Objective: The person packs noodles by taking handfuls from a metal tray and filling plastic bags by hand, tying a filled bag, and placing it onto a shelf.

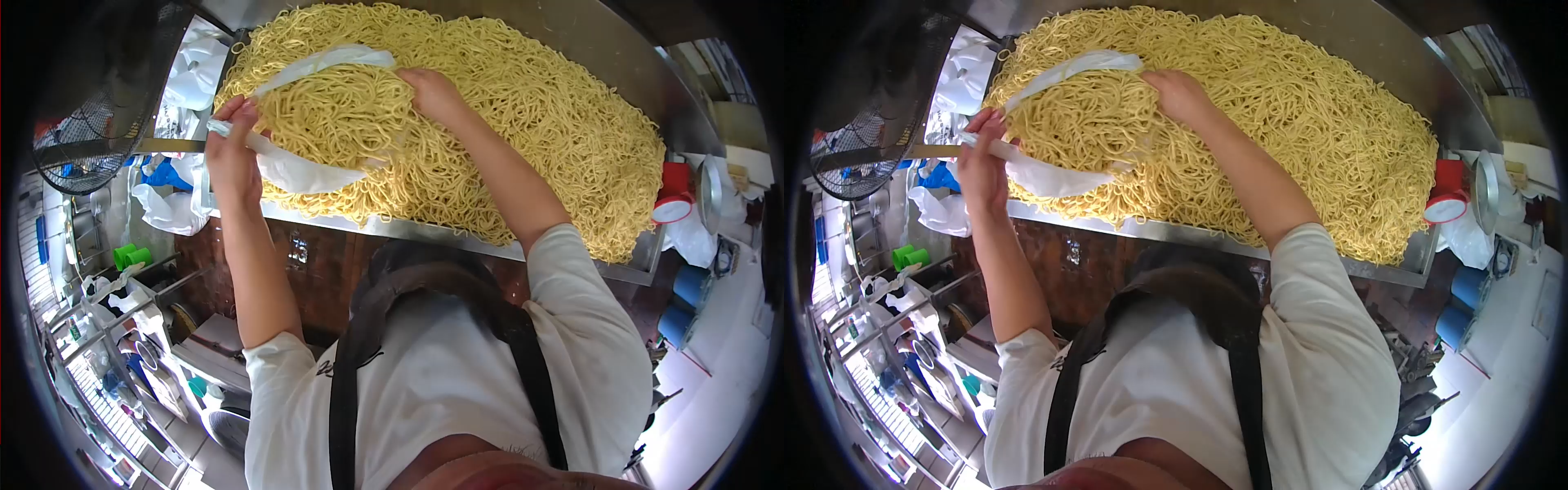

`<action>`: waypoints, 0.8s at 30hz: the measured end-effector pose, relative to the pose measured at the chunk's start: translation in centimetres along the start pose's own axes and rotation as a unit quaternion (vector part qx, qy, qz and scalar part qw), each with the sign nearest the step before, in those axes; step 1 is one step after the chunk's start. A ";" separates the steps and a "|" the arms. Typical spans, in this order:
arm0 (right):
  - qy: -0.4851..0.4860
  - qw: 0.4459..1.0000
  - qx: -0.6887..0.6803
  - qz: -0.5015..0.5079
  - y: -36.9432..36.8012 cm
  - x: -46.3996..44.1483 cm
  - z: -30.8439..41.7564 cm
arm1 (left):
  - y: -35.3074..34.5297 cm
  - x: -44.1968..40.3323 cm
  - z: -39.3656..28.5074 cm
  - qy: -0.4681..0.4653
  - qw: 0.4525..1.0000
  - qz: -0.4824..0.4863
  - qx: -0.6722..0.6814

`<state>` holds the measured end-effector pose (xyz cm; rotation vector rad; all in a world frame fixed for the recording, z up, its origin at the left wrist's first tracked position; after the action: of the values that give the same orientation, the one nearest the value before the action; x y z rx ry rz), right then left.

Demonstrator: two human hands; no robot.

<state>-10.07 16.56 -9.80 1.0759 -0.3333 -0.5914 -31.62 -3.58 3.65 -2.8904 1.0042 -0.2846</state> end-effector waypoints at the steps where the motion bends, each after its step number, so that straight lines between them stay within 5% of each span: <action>1: 0.004 0.999 -0.041 0.034 1.9 -1.0 2.0 | -1.3 0.6 -2.3 -0.023 0.999 0.025 0.026; 4: 0.070 0.966 -0.245 0.047 5.5 -1.4 10.8 | -5.5 3.6 -6.9 -0.078 0.990 0.098 0.072; 7: 0.205 0.915 -0.326 -0.122 6.0 -3.6 17.3 | -9.1 4.8 -6.0 -0.072 0.985 0.148 0.048; 9: 0.179 0.876 -0.446 -0.038 1.0 -5.1 16.4 | -9.7 4.1 -4.9 -0.056 0.986 0.143 0.064; 11: 0.176 0.924 -0.333 0.067 1.1 -4.4 15.6 | -8.1 1.7 -3.4 -0.042 0.988 0.117 0.089; 12: 0.165 0.971 -0.158 0.065 0.4 -2.3 13.3 | -7.5 1.3 -3.6 -0.048 0.987 0.119 0.095; 16: -0.078 0.995 0.057 0.020 2.9 4.0 3.9 | -8.3 -0.6 -4.2 -0.033 0.986 0.099 0.131; 18: -0.112 0.941 -0.318 0.005 -1.6 2.4 0.8 | -12.2 -0.3 -5.2 -0.005 0.980 0.160 0.116; 20: -0.030 0.896 -0.443 -0.024 -1.0 -3.0 0.3 | -15.6 1.4 -8.7 -0.012 0.966 0.224 0.133; 23: 0.169 0.960 -0.213 -0.060 9.5 -4.2 13.6 | -17.2 6.2 -11.0 -0.029 0.940 0.301 0.157; 24: 0.203 0.947 -0.236 -0.080 10.3 -4.6 15.8 | -17.9 7.6 -11.1 -0.033 0.935 0.317 0.156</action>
<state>-19.14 11.43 6.64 0.7364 0.2522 -0.5407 -17.09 5.70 17.90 -2.1388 1.6264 -0.2657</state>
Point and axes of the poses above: each hand's wrist, its own x-axis away from the middle knuckle, its own y-axis out of the back of the hand, z = x × y, the point moved 8 cm from there along -x, towards the middle knuckle, and after that the axes turned 2 degrees about x, right-handed, at the moved point
